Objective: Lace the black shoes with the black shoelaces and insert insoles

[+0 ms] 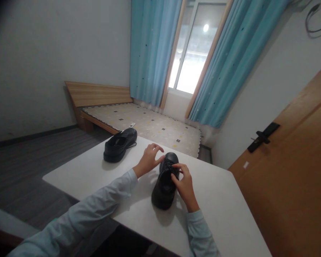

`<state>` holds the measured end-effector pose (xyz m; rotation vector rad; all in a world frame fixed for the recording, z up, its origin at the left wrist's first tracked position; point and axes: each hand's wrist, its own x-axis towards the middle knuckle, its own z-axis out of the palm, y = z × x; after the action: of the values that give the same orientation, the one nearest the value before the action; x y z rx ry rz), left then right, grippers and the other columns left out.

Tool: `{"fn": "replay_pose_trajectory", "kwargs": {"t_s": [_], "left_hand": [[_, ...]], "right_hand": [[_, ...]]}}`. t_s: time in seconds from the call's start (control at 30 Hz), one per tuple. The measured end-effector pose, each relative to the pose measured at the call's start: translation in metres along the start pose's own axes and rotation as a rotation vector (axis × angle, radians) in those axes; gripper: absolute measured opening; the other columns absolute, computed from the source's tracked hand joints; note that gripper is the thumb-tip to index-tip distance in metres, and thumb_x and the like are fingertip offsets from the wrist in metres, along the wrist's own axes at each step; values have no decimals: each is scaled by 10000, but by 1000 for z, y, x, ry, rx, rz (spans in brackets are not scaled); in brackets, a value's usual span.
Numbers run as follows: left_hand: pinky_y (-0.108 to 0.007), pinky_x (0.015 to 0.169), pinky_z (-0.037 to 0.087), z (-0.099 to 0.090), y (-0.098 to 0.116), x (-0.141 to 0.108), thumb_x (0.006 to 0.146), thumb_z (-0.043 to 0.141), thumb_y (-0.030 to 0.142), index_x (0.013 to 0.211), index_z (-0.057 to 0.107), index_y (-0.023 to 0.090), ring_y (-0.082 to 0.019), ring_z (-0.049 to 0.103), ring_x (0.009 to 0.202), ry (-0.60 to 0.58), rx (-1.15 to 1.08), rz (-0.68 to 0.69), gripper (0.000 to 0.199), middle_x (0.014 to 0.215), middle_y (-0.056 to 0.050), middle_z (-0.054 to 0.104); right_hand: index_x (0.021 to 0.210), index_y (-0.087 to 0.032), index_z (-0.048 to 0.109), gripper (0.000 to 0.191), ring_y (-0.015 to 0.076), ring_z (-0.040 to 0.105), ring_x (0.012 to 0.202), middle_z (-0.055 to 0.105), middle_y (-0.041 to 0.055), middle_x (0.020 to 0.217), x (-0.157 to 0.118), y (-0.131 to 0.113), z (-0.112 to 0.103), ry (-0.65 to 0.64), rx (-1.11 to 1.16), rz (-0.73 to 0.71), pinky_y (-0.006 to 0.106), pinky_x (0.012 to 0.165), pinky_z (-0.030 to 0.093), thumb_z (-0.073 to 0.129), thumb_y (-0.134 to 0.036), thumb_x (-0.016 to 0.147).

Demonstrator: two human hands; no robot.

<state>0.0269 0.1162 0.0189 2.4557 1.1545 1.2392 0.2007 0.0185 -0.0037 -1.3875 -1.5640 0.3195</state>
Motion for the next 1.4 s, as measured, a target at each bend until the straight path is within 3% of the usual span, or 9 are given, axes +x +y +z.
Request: {"fn": "replay_pose_trajectory", "kwargs": {"t_s": [0.17,0.27,0.4,0.6,0.83,1.17,1.4], "left_hand": [[-377,876,396,4,16,-10,741,627,516,957,588,203,-241,479,1007,-145,-84,217,382,1027,-70,555],[-368,853,403,8,16,-10,691,671,529,935,594,213,-244,482,1000,-212,-115,212,406,1021,-61,561],[-347,831,416,10,14,-9,681,707,391,915,590,217,-233,488,983,-270,-146,164,314,1000,-43,567],[-357,822,412,10,19,-13,710,660,322,888,580,208,-239,484,972,-228,-90,110,226,964,-50,570],[-380,884,383,12,21,-17,726,639,302,891,567,202,-245,451,1028,-156,-68,155,206,996,-62,561],[-387,907,368,13,21,-19,746,604,265,865,568,195,-240,453,1024,-167,-89,165,143,1002,-64,573],[-376,895,377,16,21,-20,755,573,240,863,546,190,-232,458,1001,-202,-152,127,123,974,-62,562]], "right_hand": [[958,-222,602,238,238,552,1007,605,62,1019,1,-1,2,15,18,-2,421,849,461,594,-218,720],[959,-222,603,252,240,553,1009,610,62,1018,1,-2,2,19,25,-1,423,853,461,602,-222,708],[972,-221,600,271,239,549,1018,607,60,1027,1,-1,3,5,15,-2,431,862,455,582,-204,702],[962,-220,592,287,232,543,1016,589,57,1027,1,0,5,21,32,0,430,871,454,549,-151,687],[983,-217,597,311,234,538,1008,580,65,1037,1,-5,5,12,9,-24,426,853,460,532,-142,689],[989,-229,617,281,237,537,995,585,64,1017,0,-7,5,23,-56,-81,427,852,459,530,-162,730],[956,-241,625,179,233,543,991,592,69,999,-1,-6,6,29,-110,-143,425,871,455,477,-282,865]]}}
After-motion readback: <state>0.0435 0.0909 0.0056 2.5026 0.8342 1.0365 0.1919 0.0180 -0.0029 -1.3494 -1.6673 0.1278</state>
